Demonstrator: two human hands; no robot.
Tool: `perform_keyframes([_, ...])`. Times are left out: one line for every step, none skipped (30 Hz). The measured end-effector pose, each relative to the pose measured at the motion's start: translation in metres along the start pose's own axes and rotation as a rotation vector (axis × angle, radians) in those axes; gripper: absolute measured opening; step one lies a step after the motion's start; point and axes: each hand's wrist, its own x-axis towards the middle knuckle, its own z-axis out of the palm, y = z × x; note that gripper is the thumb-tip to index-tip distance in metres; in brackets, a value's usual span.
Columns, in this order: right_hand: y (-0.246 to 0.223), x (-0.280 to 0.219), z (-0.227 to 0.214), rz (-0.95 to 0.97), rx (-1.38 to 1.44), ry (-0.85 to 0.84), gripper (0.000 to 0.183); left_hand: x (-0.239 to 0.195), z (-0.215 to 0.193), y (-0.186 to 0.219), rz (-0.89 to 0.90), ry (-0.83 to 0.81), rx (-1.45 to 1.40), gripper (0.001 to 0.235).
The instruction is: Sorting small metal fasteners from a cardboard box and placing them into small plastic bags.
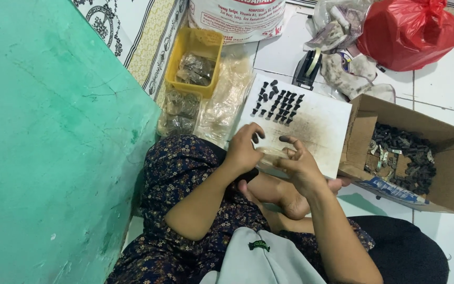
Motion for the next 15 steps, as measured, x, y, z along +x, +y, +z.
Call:
perform_keyframes([0.003, 0.007, -0.002, 0.001, -0.001, 0.001, 0.072, -0.003, 0.0, 0.003, -0.001, -0.001, -0.001, 0.039])
perform_keyframes([0.007, 0.015, -0.005, -0.057, -0.186, 0.09, 0.067, -0.005, 0.0, 0.006, 0.111, -0.088, -0.096, 0.035])
perform_keyframes([0.01, 0.023, -0.007, -0.114, -0.372, 0.179, 0.062, -0.007, 0.001, 0.009, 0.222, -0.176, -0.191, 0.032])
perform_keyframes([0.002, 0.018, 0.005, -0.113, -0.372, 0.179, 0.062, -0.007, 0.003, 0.004, 0.221, -0.177, -0.191, 0.032])
perform_keyframes([-0.007, 0.014, 0.018, -0.127, -0.513, 0.256, 0.066, -0.007, 0.005, 0.0, 0.264, -0.21, -0.14, 0.028])
perform_keyframes([-0.015, 0.01, 0.03, -0.143, -0.655, 0.331, 0.07, -0.006, 0.007, -0.005, 0.308, -0.242, -0.09, 0.025])
perform_keyframes([-0.02, 0.01, 0.033, -0.142, -0.654, 0.331, 0.07, -0.007, -0.003, -0.002, 0.307, -0.243, -0.09, 0.025])
perform_keyframes([-0.025, 0.01, 0.036, -0.185, -0.795, 0.295, 0.074, -0.007, -0.012, 0.002, 0.301, -0.166, 0.025, 0.026])
perform_keyframes([-0.031, 0.01, 0.038, -0.229, -0.935, 0.256, 0.077, -0.007, -0.021, 0.005, 0.294, -0.088, 0.141, 0.027])
perform_keyframes([-0.014, 0.024, 0.026, -0.229, -0.936, 0.254, 0.077, -0.008, -0.021, 0.009, 0.293, -0.087, 0.14, 0.027])
perform_keyframes([0.003, 0.038, 0.013, -0.197, -1.032, 0.195, 0.062, -0.008, -0.021, 0.012, 0.29, -0.036, 0.227, 0.025])
perform_keyframes([0.022, 0.051, 0.0, -0.158, -1.128, 0.132, 0.049, -0.011, -0.021, 0.015, 0.282, 0.011, 0.311, 0.023])
perform_keyframes([0.024, 0.052, -0.005, -0.153, -1.129, 0.13, 0.049, -0.011, -0.018, 0.013, 0.277, 0.009, 0.309, 0.023])
perform_keyframes([0.025, 0.056, -0.01, -0.147, -1.032, 0.124, 0.044, -0.008, -0.016, 0.011, 0.261, 0.026, 0.355, 0.024])
perform_keyframes([0.025, 0.06, -0.015, -0.141, -0.935, 0.118, 0.04, -0.006, -0.014, 0.01, 0.245, 0.044, 0.4, 0.027])
